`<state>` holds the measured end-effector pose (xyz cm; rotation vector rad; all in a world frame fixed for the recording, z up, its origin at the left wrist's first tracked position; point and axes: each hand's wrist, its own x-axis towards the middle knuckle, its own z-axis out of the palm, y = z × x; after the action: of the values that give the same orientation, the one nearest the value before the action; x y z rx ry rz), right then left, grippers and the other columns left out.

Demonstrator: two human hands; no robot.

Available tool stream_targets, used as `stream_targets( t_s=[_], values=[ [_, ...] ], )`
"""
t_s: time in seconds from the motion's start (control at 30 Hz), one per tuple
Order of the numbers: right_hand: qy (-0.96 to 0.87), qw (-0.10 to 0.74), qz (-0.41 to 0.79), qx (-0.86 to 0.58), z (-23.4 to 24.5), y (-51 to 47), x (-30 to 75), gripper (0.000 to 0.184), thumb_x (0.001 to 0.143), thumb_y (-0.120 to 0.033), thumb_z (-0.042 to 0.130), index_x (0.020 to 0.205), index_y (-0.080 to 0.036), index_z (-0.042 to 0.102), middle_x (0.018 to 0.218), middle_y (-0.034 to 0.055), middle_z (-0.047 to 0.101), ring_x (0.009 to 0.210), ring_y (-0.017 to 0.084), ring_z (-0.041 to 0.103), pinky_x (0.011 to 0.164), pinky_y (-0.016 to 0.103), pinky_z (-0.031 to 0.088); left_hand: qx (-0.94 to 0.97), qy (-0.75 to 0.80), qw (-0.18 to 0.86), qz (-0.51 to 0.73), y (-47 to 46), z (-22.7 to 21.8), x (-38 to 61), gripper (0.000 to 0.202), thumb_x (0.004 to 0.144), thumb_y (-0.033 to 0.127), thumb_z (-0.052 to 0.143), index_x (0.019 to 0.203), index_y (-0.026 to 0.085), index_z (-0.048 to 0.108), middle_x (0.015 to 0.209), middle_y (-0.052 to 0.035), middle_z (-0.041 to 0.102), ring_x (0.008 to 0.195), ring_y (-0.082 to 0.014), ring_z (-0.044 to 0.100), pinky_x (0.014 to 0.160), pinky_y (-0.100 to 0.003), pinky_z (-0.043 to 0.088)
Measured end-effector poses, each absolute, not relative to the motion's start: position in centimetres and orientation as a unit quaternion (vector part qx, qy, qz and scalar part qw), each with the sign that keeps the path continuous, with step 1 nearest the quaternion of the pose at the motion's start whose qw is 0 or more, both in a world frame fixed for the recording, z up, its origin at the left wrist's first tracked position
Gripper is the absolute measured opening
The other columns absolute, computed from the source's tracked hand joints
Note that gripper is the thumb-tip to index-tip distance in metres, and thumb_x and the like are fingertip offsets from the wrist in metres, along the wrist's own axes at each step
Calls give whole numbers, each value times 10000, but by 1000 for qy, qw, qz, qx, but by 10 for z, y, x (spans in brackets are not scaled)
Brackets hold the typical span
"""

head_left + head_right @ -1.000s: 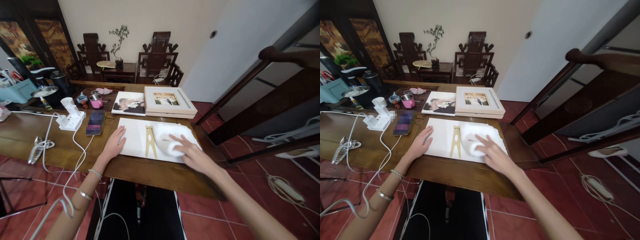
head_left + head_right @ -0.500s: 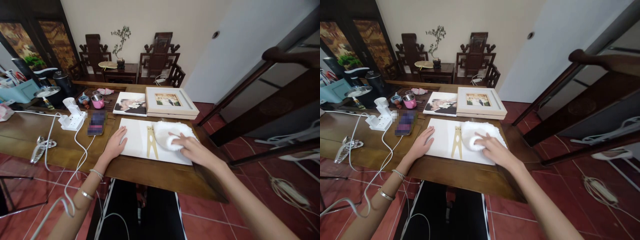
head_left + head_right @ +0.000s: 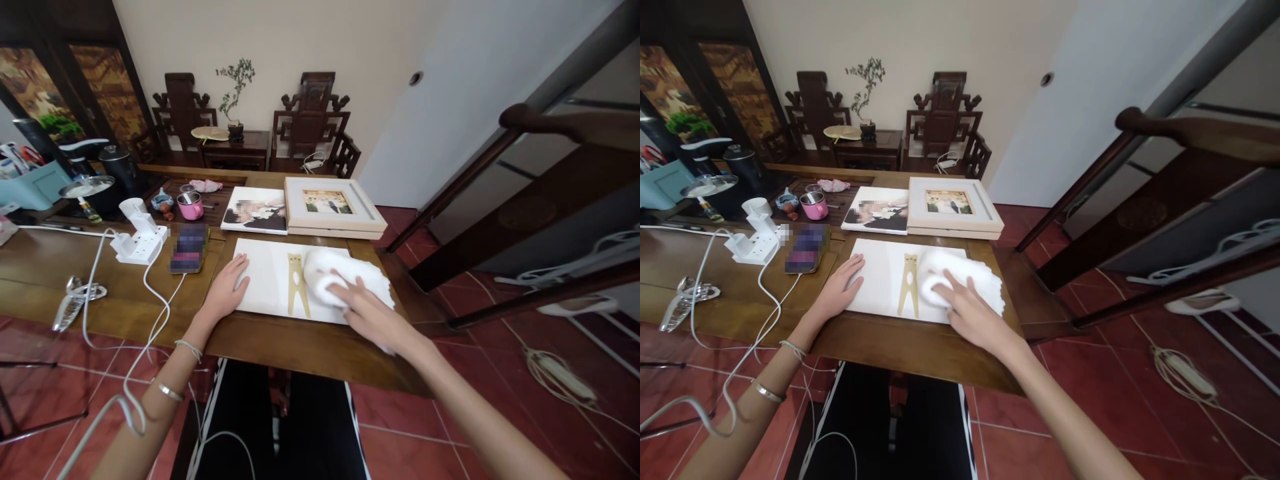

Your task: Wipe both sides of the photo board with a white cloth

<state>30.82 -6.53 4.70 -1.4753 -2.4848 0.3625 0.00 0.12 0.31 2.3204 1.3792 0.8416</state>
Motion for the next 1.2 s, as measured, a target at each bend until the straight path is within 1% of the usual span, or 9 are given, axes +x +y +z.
stream_targets(
  t_s=[0.1,0.23,0.33,0.5,0.63,0.8,0.9,1.0,1.2],
  values=[
    [-831,134,98,-532,38,-18,277,539,713,-29,370,1215,-173,501,1476,143,383,1406,365,198,1020,729,212,807,481,159,305,2,3,-1,440,901,299,434,1302,146,528,1424,-126,470,1358,-249,383,1137,-472,300],
    [-836,137,53,-528,39,2,247,487,710,-24,389,1146,-145,568,1459,160,405,1384,417,225,972,768,211,807,480,159,305,3,2,-2,439,901,303,433,1297,142,532,1418,-130,476,1358,-248,384,1137,-467,302],
    [-865,132,52,-482,43,-25,244,501,683,12,381,1093,-165,610,1465,112,411,1395,389,218,1000,747,226,809,481,156,299,3,3,-1,448,901,295,425,1297,112,527,1420,-151,469,1361,-253,377,1139,-466,299],
    [-909,104,94,-394,54,-103,251,530,613,45,392,1006,-189,661,1486,70,384,1428,331,130,1078,713,144,813,477,152,297,1,4,0,445,907,289,424,1317,142,512,1430,-129,461,1362,-253,375,1139,-476,296],
    [-919,68,139,-364,64,-126,254,502,583,40,414,947,-193,670,1480,54,391,1420,333,165,1094,695,144,816,478,148,289,1,3,-1,471,915,287,408,1360,144,466,1452,-117,435,1376,-244,352,1146,-468,288],
    [-904,92,141,-394,64,-71,256,470,689,10,415,1053,-201,624,1478,86,393,1419,292,193,1097,669,160,822,481,141,268,2,1,0,482,928,261,342,1373,108,443,1475,-134,394,1392,-239,320,1157,-451,264],
    [-893,113,107,-422,55,-20,251,303,818,-123,486,1085,-177,618,1444,153,430,1411,323,211,1069,703,129,824,490,133,251,3,1,1,495,922,252,331,1372,72,433,1490,-154,359,1401,-242,297,1165,-437,244],
    [-880,126,77,-452,47,16,241,282,902,-255,476,1133,-161,609,1396,188,480,1401,336,241,1051,713,138,827,493,127,237,3,1,1,504,924,254,322,1379,61,419,1495,-156,348,1407,-236,282,1169,-426,232],
    [-896,124,63,-423,49,-11,229,299,893,-136,419,1106,-186,624,1426,120,466,1401,346,236,1033,722,196,828,494,125,234,3,1,2,502,925,255,323,1386,77,411,1499,-143,345,1409,-230,279,1167,-422,239]
  ],
)
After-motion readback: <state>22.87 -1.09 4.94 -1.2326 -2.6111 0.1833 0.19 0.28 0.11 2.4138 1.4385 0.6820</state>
